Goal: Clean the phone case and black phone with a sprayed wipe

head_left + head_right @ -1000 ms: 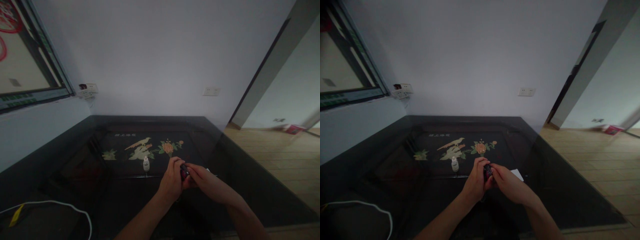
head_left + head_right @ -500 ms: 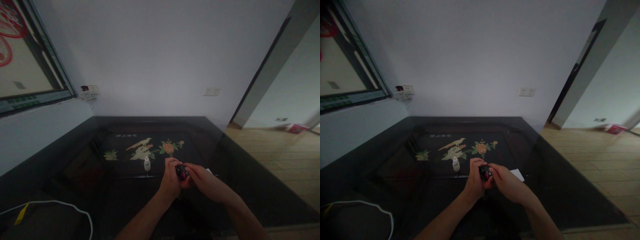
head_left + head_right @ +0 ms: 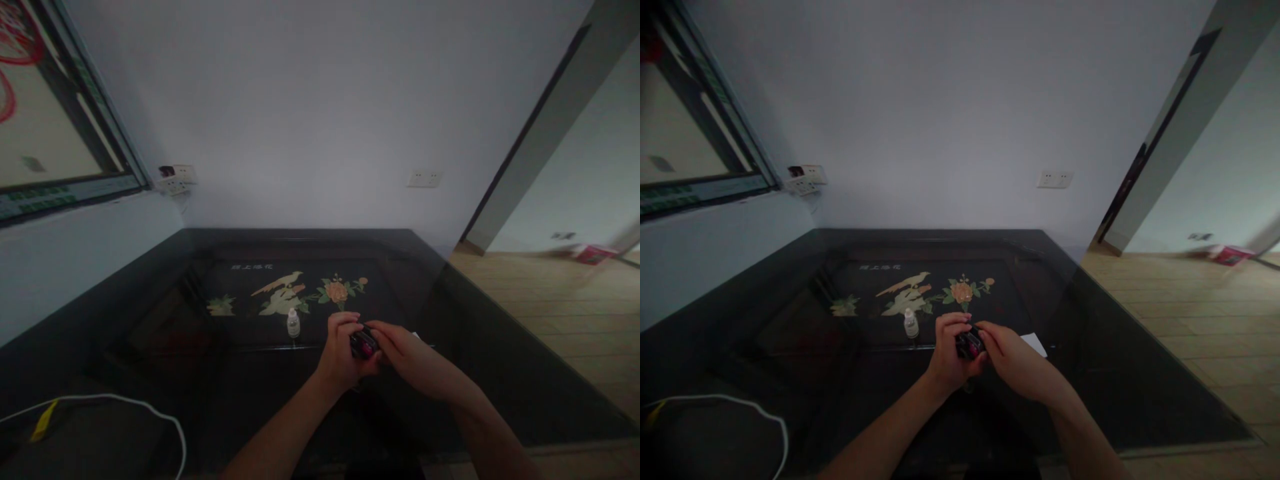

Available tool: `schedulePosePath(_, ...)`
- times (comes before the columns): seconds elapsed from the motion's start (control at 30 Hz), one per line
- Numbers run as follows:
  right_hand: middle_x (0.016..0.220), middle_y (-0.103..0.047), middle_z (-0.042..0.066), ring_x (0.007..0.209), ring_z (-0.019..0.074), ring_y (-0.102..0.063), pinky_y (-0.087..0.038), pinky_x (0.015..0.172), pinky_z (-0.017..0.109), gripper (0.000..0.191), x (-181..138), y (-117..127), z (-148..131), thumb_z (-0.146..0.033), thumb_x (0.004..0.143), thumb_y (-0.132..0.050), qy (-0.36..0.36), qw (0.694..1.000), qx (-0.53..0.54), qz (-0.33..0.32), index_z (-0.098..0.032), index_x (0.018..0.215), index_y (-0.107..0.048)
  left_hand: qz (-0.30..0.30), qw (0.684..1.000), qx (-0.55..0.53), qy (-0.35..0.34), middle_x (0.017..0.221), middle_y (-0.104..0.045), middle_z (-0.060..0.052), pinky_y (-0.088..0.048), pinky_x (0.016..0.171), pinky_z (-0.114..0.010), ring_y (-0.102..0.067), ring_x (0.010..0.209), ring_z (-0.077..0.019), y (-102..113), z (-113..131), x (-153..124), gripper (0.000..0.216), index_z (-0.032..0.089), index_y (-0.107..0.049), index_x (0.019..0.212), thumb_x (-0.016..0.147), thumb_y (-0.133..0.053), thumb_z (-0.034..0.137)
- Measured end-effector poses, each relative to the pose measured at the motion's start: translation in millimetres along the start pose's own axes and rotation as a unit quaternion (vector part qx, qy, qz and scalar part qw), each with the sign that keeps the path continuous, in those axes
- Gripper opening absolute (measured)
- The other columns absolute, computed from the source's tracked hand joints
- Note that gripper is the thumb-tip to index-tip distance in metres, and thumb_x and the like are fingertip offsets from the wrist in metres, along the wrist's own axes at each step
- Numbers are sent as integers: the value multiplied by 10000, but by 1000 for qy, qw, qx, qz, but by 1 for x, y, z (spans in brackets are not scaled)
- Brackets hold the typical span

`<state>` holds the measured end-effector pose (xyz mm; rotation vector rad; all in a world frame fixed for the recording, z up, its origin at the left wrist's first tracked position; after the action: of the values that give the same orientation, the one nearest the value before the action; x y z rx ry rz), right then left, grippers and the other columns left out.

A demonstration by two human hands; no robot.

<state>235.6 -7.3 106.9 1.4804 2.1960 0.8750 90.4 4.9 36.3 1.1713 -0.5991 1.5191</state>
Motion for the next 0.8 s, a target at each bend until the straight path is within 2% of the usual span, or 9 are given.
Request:
schedulePosePath(0.2, 1072, -762, 87, 974, 247, -699, -524, 880, 346, 331, 3, 0, 8, -350, 1015, -455, -20, 998, 53, -14, -192, 1130, -722, -64, 997, -4, 41, 1295, -490, -180, -533, 986, -541, -538, 1229, -333, -3, 4, 1, 671, 205, -436, 1262, 746, -817, 402)
schedulePosePath(0.4, 929, -740, 58, 863, 217, -678, -531, 786, 311, 289, 7, -4, 19, -387, 1006, -493, -27, 996, 88, -3, -190, 987, -704, -108, 988, -44, 102, 1323, -504, -172, -514, 1029, -521, -541, 1268, -315, -2, 7, 5, 608, 211, -447, 1291, 779, -769, 279)
schedulePosePath(0.5, 834, -702, 45, 735, 189, -640, -527, 631, 271, 318, 11, -8, 32, -432, 996, -501, -54, 993, 102, 35, -185, 923, -686, -128, 983, -61, 117, 1395, -492, -181, -475, 1080, -539, -508, 1333, -316, 0, 7, 7, 612, 216, -422, 1360, 829, -723, 253)
schedulePosePath(0.63, 736, -647, 13, 642, 166, -602, -550, 550, 256, 349, 15, -5, 54, -505, 954, -561, -115, 974, 157, 112, -186, 886, -683, -93, 985, -82, 121, 1439, -477, -172, -408, 1134, -570, -451, 1394, -327, 12, 7, 10, 591, 229, -413, 1384, 857, -679, 224)
schedulePosePath(0.73, 741, -677, 13, 648, 165, -633, -585, 568, 262, 341, 16, 4, 71, -514, 920, -626, -153, 952, 222, 145, -188, 932, -724, -69, 967, -136, 203, 1462, -462, -151, -423, 1123, -534, -507, 1337, -304, 18, 0, 10, 528, 243, -428, 1379, 894, -638, 236)
schedulePosePath(0.8, 805, -724, 30, 695, 174, -679, -612, 613, 277, 325, 16, 11, 82, -500, 919, -644, -175, 938, 264, 144, -195, 973, -743, -63, 934, -198, 289, 1426, -500, -124, -466, 1078, -483, -569, 1252, -270, 17, -9, 9, 479, 257, -451, 1355, 904, -613, 240)
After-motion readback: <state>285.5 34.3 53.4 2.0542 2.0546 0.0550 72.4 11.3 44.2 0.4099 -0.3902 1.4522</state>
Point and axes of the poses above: each hand's wrist, its own x-axis towards the middle knuckle, its own y-axis out of the back of the hand, z = x × y, the point moved 4 cm from there along x, towards the middle knuckle
